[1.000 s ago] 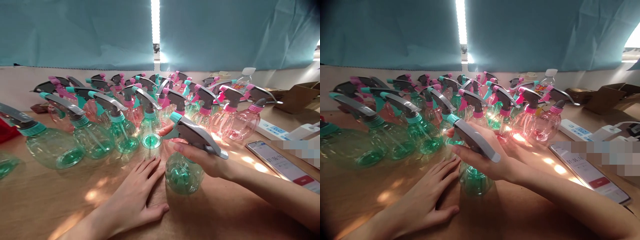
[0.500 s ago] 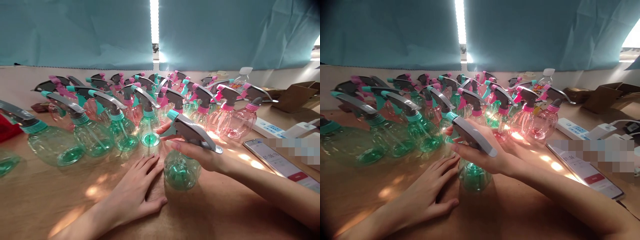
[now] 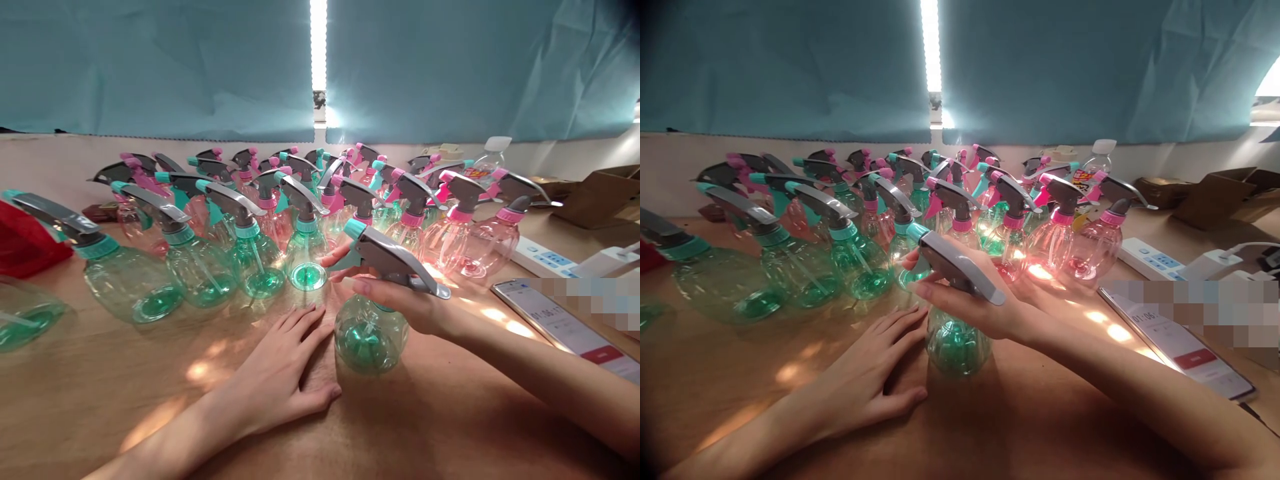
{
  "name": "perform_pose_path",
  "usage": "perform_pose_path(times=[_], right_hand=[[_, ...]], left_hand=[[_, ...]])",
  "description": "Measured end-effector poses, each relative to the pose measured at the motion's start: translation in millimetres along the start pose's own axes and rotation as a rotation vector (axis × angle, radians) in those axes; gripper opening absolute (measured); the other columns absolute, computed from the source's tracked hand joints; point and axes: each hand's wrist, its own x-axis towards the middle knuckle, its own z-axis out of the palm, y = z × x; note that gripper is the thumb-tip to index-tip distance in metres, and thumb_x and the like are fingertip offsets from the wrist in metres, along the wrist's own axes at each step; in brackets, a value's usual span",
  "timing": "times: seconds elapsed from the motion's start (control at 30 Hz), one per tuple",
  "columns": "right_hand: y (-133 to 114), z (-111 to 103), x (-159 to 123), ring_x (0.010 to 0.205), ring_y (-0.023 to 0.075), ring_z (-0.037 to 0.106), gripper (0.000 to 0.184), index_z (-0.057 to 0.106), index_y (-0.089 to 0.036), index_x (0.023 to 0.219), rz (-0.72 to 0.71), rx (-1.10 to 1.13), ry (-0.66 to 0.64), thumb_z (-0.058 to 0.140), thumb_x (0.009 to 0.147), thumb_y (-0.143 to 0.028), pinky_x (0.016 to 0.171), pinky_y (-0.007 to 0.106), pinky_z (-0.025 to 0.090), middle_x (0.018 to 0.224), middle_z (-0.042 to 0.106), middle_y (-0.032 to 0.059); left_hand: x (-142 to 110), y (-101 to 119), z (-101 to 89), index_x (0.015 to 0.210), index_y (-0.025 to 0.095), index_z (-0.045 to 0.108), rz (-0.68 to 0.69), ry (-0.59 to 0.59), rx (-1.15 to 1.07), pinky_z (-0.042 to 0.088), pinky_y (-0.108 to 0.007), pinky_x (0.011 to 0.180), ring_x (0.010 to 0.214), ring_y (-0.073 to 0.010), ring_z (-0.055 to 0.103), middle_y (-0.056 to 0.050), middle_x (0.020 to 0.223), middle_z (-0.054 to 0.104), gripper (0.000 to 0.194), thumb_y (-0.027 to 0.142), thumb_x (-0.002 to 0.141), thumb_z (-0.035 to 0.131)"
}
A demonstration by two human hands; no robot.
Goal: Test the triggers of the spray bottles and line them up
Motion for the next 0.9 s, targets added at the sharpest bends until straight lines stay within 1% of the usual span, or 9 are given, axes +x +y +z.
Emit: perform_pose_path(times=[0.2,0.33,0.43,0.5,0.53,0.6,0.7,0.8,0.9], right_hand=[[1.1,-3.7,1.0,0.098,0.0198,0.065,0.021,0.064,-0.023,0.107,-0.025,-0.029,-0.068,0.062,0.086,-0.026,0.081,0.033,0.054,0.109,0.067,0.0048],[0.5,-5.7,0.5,0.084,0.0191,0.065,0.022,0.062,-0.023,0.106,0.045,-0.065,-0.062,0.064,0.085,-0.029,0.072,0.032,0.053,0.089,0.068,0.0020],[0.3,-6.9,0.0,0.069,0.0147,0.061,0.024,0.060,-0.023,0.107,0.079,-0.066,-0.072,0.066,0.085,-0.030,0.065,0.030,0.051,0.095,0.067,0.0024],[0.8,-7.1,-0.3,0.065,0.0127,0.059,0.024,0.059,-0.023,0.107,0.071,-0.051,-0.085,0.066,0.085,-0.030,0.063,0.030,0.050,0.102,0.066,0.0026],[1.1,-7.1,-0.5,0.065,0.0130,0.058,0.023,0.059,-0.024,0.107,0.072,-0.051,-0.087,0.066,0.086,-0.030,0.062,0.030,0.050,0.099,0.066,0.0019],[1.7,-7.0,-1.1,0.068,0.0158,0.059,0.023,0.059,-0.025,0.108,0.090,-0.064,-0.083,0.066,0.086,-0.031,0.063,0.031,0.050,0.083,0.064,-0.0007],[2.2,-6.9,-2.1,0.074,0.0204,0.061,0.024,0.060,-0.026,0.109,0.117,-0.100,-0.077,0.066,0.087,-0.034,0.066,0.033,0.050,0.064,0.054,-0.0035],[2.7,-7.3,-2.7,0.076,0.0209,0.060,0.024,0.061,-0.026,0.108,0.110,-0.117,-0.073,0.065,0.087,-0.036,0.068,0.034,0.050,0.064,0.053,-0.0031],[3.2,-8.6,-3.1,0.071,0.0184,0.059,0.026,0.060,-0.026,0.110,0.103,-0.115,-0.086,0.065,0.088,-0.038,0.069,0.033,0.049,0.068,0.054,-0.0029]], left_hand=[[-0.1,-1.5,0.3,0.146,0.016,0.038,0.004,-0.008,0.003,0.032,-0.056,0.112,0.139,-0.0375,0.035,-0.017,0.149,0.043,0.074,0.051,0.086,0.063],[0.3,-1.9,-0.2,0.146,0.017,0.038,0.006,-0.012,0.014,0.032,-0.057,0.112,0.139,-0.0375,0.035,-0.018,0.149,0.042,0.073,0.051,0.087,0.062],[-0.2,-1.7,-0.1,0.146,0.016,0.039,0.013,-0.005,0.010,0.032,-0.056,0.112,0.139,-0.0376,0.036,-0.018,0.149,0.043,0.073,0.051,0.086,0.063],[-0.6,-1.8,0.3,0.146,0.017,0.039,0.014,-0.003,0.006,0.032,-0.056,0.112,0.139,-0.0376,0.036,-0.018,0.149,0.043,0.074,0.051,0.086,0.063],[-0.8,-1.9,0.6,0.146,0.017,0.039,0.012,-0.002,0.005,0.032,-0.056,0.112,0.139,-0.0375,0.036,-0.017,0.149,0.043,0.073,0.051,0.086,0.063],[-1.2,-2.3,0.9,0.147,0.018,0.037,0.009,-0.001,0.001,0.031,-0.056,0.113,0.139,-0.0372,0.035,-0.017,0.150,0.042,0.074,0.051,0.086,0.062],[-1.4,-2.4,0.8,0.148,0.018,0.036,0.007,-0.008,0.000,0.031,-0.056,0.113,0.140,-0.0370,0.034,-0.017,0.150,0.041,0.074,0.052,0.087,0.061],[-0.9,-2.1,0.3,0.148,0.019,0.036,0.004,-0.018,0.003,0.030,-0.056,0.113,0.140,-0.0366,0.034,-0.017,0.150,0.041,0.074,0.053,0.087,0.061],[0.2,-1.8,-0.1,0.147,0.019,0.036,-0.001,-0.021,0.006,0.030,-0.055,0.113,0.140,-0.0363,0.034,-0.017,0.150,0.042,0.074,0.052,0.087,0.062]])
